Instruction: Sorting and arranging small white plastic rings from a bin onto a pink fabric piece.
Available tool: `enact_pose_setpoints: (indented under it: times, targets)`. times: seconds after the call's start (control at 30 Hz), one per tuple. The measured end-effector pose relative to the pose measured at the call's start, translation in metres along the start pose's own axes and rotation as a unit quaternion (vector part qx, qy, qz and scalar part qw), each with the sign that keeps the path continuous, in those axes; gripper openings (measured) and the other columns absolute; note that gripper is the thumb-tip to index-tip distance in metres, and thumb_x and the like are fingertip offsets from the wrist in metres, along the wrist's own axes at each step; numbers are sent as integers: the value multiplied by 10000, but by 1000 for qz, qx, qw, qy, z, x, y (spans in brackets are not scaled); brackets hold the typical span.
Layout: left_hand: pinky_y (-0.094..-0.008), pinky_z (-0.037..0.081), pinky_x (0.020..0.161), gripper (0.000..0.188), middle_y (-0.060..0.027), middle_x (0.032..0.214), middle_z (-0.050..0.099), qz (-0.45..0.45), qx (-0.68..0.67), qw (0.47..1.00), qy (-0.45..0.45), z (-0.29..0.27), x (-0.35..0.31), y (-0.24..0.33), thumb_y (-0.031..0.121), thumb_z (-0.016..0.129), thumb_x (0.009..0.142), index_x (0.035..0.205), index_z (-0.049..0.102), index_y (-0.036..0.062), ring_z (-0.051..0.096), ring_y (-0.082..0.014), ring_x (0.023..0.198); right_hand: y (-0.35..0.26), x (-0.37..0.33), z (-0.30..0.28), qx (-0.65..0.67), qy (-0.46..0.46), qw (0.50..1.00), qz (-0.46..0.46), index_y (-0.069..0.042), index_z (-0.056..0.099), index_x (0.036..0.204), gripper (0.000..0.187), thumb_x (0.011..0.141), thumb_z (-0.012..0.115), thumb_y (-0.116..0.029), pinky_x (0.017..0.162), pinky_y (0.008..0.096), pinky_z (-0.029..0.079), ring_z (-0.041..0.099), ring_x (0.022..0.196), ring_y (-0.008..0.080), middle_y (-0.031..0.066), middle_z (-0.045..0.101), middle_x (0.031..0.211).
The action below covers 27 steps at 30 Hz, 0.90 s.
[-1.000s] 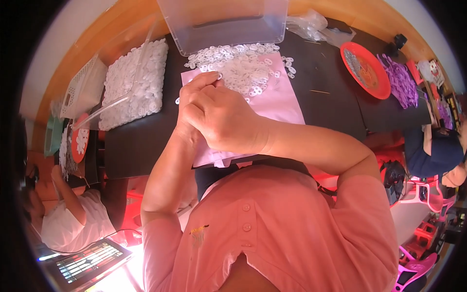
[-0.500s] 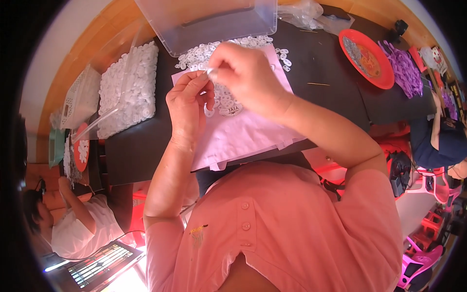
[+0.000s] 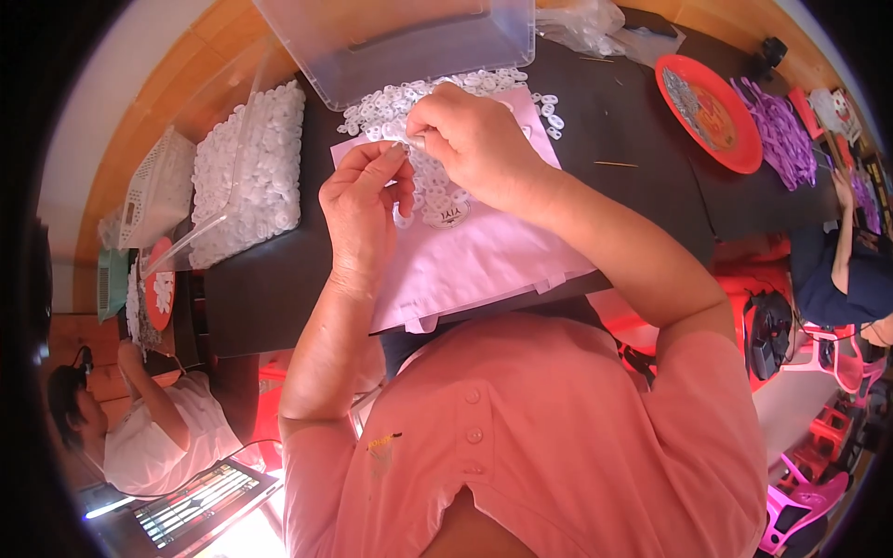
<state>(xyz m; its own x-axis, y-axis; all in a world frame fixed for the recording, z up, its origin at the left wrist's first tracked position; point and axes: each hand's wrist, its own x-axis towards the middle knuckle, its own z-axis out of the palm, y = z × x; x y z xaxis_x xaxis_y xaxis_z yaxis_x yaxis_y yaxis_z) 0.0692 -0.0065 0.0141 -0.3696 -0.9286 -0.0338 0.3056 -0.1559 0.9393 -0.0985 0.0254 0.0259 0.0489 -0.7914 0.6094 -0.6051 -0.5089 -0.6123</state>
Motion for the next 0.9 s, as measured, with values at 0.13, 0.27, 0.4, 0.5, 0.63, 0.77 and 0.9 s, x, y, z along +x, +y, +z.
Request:
enact_pose_setpoints:
  times: [0.13,0.27,0.4,0.5,0.63,0.77,0.9]
  targets:
    - [-230,402,460,117,-47,742,628,-12,-12,1000,3,0,-1,0,108,651,913,899,639,-7,526,-80,557,-2,-3,1,-18,-1,1000,-25,-38,591,925,94,839,599,-2,655,386,498,638,785,319,109,621,905]
    - [-223,400,465,102,-33,738,627,-18,-3,1000,-1,3,-3,1,104,656,912,902,645,3,524,-72,563,0,-6,3,-35,7,999,-31,-37,576,918,97,834,594,8,648,391,495,632,771,321,109,616,897]
    - [-208,399,485,66,-9,719,617,-18,89,996,9,5,-4,0,85,651,911,898,645,20,514,-56,573,5,-11,7,-8,22,999,-32,-25,565,904,120,813,588,49,625,389,475,609,729,320,115,593,852]
    - [-212,382,469,77,-22,716,614,-3,91,996,9,4,-4,-5,78,640,916,892,637,4,511,-66,559,5,-13,11,23,21,999,-23,-14,560,888,128,799,580,76,614,380,463,596,710,316,122,581,829]
    - [-224,361,448,93,-49,726,616,-9,72,997,23,2,-5,-6,72,625,919,886,623,-15,508,-89,538,9,-16,20,65,20,998,-7,3,578,877,113,804,568,89,642,297,451,568,709,205,82,562,801]
    - [-233,371,451,95,-58,729,614,-7,41,999,27,2,-5,-6,74,620,917,901,623,-19,515,-100,537,8,-15,19,78,38,996,8,-6,581,879,130,786,586,84,619,345,464,594,695,259,113,582,818]
    - [-244,381,453,113,-70,736,611,-6,26,1000,16,3,-3,-2,90,628,909,911,625,-23,522,-114,538,6,-12,11,114,18,991,65,-5,626,900,96,818,618,44,653,308,480,602,717,171,70,613,815]
